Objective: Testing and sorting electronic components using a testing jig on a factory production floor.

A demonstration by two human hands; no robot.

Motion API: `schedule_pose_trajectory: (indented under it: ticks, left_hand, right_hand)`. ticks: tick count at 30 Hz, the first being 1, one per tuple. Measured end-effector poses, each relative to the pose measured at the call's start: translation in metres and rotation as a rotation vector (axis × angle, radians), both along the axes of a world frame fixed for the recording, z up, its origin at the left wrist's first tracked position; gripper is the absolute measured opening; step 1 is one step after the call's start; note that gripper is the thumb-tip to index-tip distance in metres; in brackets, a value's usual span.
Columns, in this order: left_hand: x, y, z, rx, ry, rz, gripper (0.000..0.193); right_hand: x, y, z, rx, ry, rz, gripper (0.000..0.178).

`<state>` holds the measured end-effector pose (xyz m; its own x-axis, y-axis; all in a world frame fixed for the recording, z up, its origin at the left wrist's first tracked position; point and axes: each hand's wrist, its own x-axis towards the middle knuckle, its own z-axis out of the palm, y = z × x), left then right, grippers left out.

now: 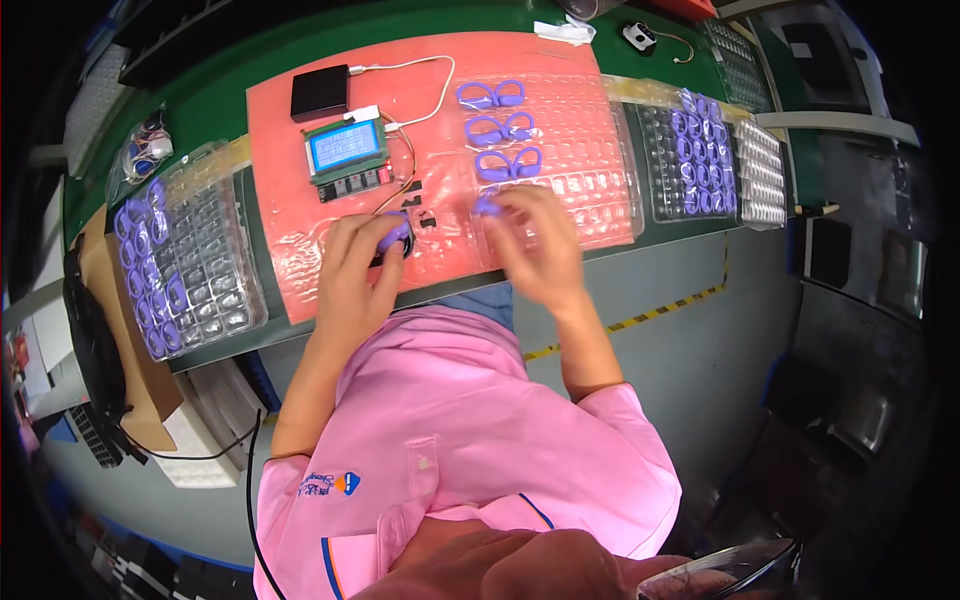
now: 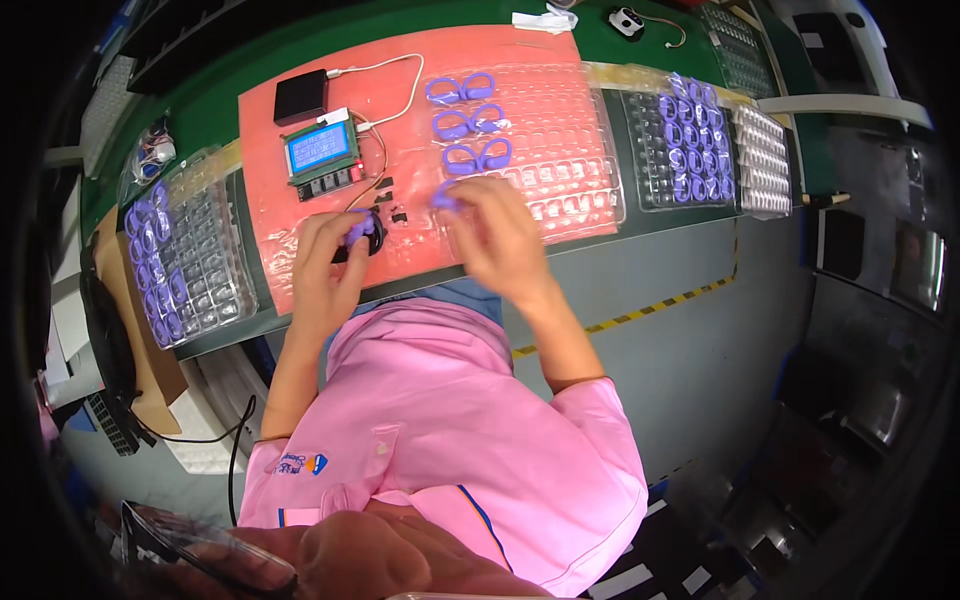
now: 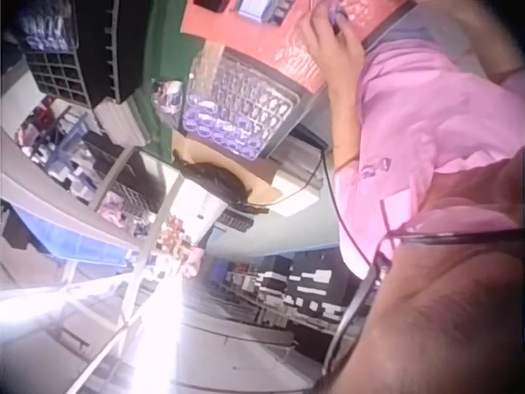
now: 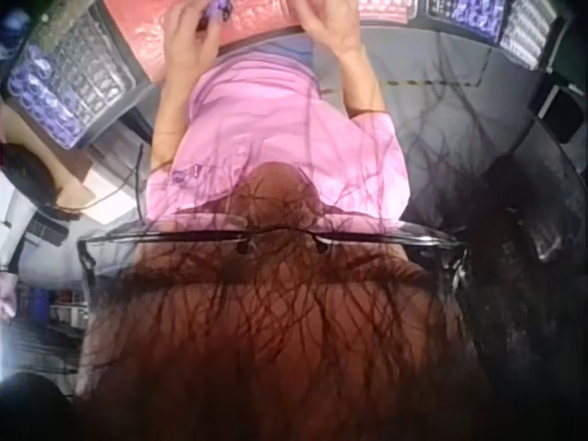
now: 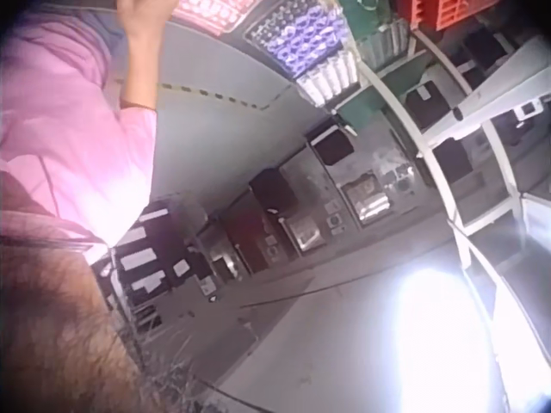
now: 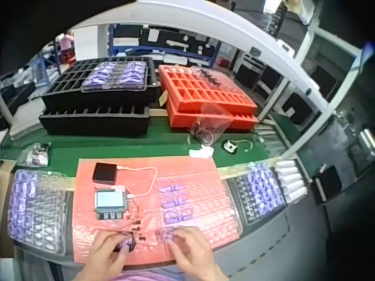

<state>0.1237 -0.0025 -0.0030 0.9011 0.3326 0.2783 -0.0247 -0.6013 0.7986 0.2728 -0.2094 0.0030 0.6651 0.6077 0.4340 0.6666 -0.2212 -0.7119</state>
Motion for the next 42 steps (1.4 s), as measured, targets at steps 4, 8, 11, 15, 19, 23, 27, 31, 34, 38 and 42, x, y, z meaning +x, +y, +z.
schedule_pose_trajectory:
  ticks: [4,8,11,15,19,23,27,31,34,38,42]
  left_hand:
    - [0.027,-0.023,0.004,-0.020,0.076,-0.077,0.034]
    - [0.053,-0.041,-0.003,0.170,-0.082,-0.169,0.038]
    - [0.069,-0.058,-0.013,0.199,-0.082,-0.143,0.032]
    - [0.096,-0.084,-0.039,0.272,-0.176,-0.232,0.028]
    - [0.087,-0.091,-0.042,0.396,-0.105,-0.119,0.030]
    - [0.086,-0.093,-0.047,0.307,-0.075,-0.143,0.034]
    - [0.083,-0.090,-0.047,0.351,-0.082,-0.175,0.037]
    - [0.079,-0.086,-0.039,0.371,-0.153,-0.152,0.038]
    - [0.067,-0.074,-0.022,0.335,-0.223,-0.118,0.031]
    - [0.053,-0.063,-0.017,0.158,-0.385,-0.066,0.023]
    - [0.033,-0.056,-0.010,0.070,-0.448,-0.064,0.015]
  right_hand:
    - [0.025,-0.044,-0.005,-0.105,-0.059,-0.129,0.024]
    - [0.032,-0.044,-0.013,-0.176,-0.138,0.009,0.026]
    - [0.030,-0.047,-0.038,-0.158,-0.132,-0.021,0.028]
    - [0.034,-0.075,-0.059,-0.157,-0.108,-0.018,0.024]
    - [0.021,-0.059,-0.045,-0.138,-0.167,0.001,0.023]
    - [0.026,-0.055,-0.044,-0.143,-0.160,0.026,0.023]
    - [0.027,-0.055,-0.041,-0.193,-0.145,0.000,0.023]
    - [0.027,-0.054,-0.036,-0.196,-0.138,-0.027,0.024]
    - [0.029,-0.054,-0.029,-0.206,-0.198,-0.016,0.023]
    - [0.025,-0.035,-0.007,0.024,-0.408,-0.091,0.020]
    - [0.018,-0.029,-0.011,0.277,-0.188,-0.103,0.021]
